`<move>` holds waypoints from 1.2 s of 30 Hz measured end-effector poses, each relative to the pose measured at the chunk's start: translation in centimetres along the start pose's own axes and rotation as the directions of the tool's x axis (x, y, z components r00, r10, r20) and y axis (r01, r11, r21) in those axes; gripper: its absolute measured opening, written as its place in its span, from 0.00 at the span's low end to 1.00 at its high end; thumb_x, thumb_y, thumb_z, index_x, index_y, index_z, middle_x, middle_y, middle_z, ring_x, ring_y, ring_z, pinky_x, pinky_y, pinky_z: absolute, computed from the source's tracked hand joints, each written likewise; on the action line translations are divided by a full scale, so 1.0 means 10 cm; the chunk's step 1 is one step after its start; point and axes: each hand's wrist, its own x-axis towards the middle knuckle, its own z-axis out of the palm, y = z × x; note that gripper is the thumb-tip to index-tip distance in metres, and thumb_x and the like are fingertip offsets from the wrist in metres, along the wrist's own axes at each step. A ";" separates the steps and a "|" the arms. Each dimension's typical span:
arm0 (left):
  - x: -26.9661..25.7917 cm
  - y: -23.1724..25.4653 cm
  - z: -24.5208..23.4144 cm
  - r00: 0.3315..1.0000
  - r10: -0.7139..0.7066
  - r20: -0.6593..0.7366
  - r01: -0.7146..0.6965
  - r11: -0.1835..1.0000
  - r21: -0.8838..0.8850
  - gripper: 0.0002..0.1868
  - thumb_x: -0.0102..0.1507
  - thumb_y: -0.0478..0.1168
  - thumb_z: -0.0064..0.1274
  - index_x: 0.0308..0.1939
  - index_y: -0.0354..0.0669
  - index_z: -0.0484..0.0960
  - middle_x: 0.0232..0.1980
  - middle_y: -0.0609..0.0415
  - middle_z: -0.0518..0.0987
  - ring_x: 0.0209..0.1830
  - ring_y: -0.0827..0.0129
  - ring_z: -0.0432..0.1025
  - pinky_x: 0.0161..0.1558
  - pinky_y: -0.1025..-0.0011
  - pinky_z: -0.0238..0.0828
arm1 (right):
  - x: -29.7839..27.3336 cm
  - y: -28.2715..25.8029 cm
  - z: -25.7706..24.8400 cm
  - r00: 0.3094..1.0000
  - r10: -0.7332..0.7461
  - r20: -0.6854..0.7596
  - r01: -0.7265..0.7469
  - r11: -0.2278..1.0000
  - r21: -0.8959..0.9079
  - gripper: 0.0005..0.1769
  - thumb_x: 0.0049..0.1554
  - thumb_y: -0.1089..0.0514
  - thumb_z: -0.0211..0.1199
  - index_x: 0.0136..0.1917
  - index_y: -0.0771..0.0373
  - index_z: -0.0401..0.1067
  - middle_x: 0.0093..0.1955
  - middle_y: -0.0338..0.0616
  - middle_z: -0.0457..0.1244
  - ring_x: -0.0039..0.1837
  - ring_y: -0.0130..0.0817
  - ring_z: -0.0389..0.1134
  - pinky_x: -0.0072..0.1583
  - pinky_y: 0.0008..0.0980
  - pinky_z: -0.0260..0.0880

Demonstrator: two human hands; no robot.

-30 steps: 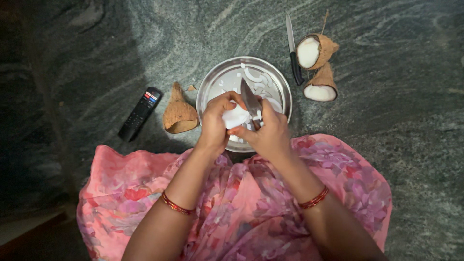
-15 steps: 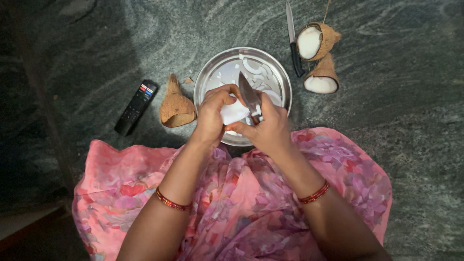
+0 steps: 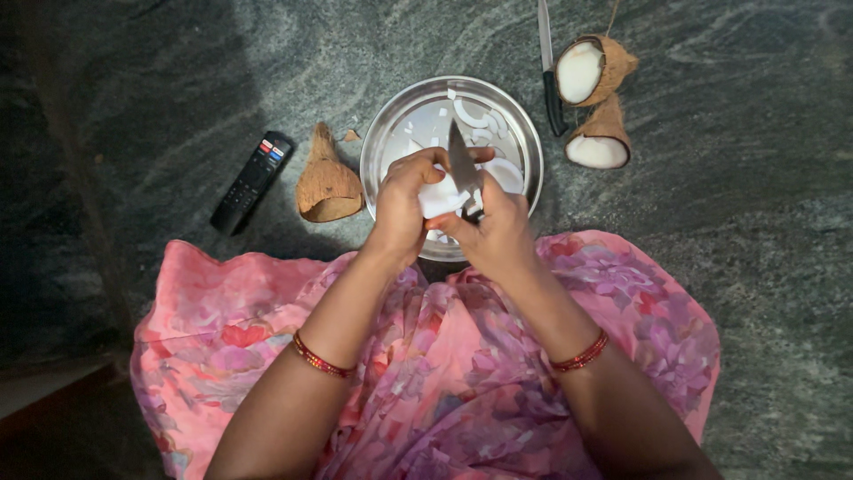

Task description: The person sits on the floor and uses a knife to slice white coconut meat into small pieces, placing them into a metal plate. The person handles coconut pieces and a knife throughout the clip.

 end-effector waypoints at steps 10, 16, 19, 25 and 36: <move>-0.01 -0.01 0.04 0.992 0.107 -0.069 -0.095 0.982 0.164 0.16 0.64 0.39 0.37 0.34 0.30 0.77 0.61 0.33 0.80 0.63 0.56 0.75 0.65 0.65 0.66 | -0.08 0.01 0.07 0.991 0.081 0.104 -0.077 0.996 -0.050 0.26 0.62 0.41 0.64 0.57 0.66 0.71 0.35 0.52 0.66 0.36 0.46 0.70 0.41 0.38 0.66; -0.03 0.09 0.06 0.949 0.314 -0.018 -0.306 0.936 0.171 0.14 0.58 0.35 0.37 0.39 0.30 0.77 0.67 0.33 0.76 0.71 0.53 0.69 0.75 0.61 0.60 | 0.04 -0.12 0.02 0.999 -0.047 -0.006 0.047 0.999 0.016 0.38 0.60 0.32 0.65 0.62 0.69 0.65 0.40 0.48 0.67 0.41 0.40 0.73 0.43 0.34 0.70; -0.04 0.09 0.09 0.948 0.317 0.014 -0.315 0.934 0.170 0.14 0.57 0.34 0.36 0.40 0.31 0.75 0.69 0.32 0.74 0.73 0.51 0.67 0.76 0.60 0.58 | 0.08 -0.15 -0.01 0.999 -0.045 -0.010 0.045 0.999 0.024 0.44 0.55 0.28 0.67 0.62 0.70 0.65 0.40 0.47 0.67 0.40 0.37 0.72 0.42 0.35 0.70; -0.10 0.02 0.09 0.947 0.320 0.024 -0.317 0.925 0.208 0.14 0.58 0.33 0.34 0.41 0.32 0.75 0.69 0.33 0.75 0.70 0.53 0.69 0.75 0.61 0.61 | 0.01 -0.07 0.02 1.000 -0.016 0.011 0.015 0.997 0.071 0.42 0.58 0.30 0.65 0.65 0.69 0.64 0.42 0.46 0.68 0.43 0.36 0.74 0.44 0.33 0.71; -0.08 0.02 0.05 0.926 0.373 0.051 -0.369 0.874 0.316 0.14 0.60 0.34 0.32 0.39 0.33 0.74 0.70 0.35 0.75 0.73 0.54 0.68 0.74 0.64 0.61 | -0.07 0.00 0.13 0.997 -0.027 0.077 0.014 0.986 0.164 0.25 0.66 0.42 0.60 0.60 0.68 0.68 0.39 0.46 0.67 0.40 0.33 0.70 0.44 0.33 0.68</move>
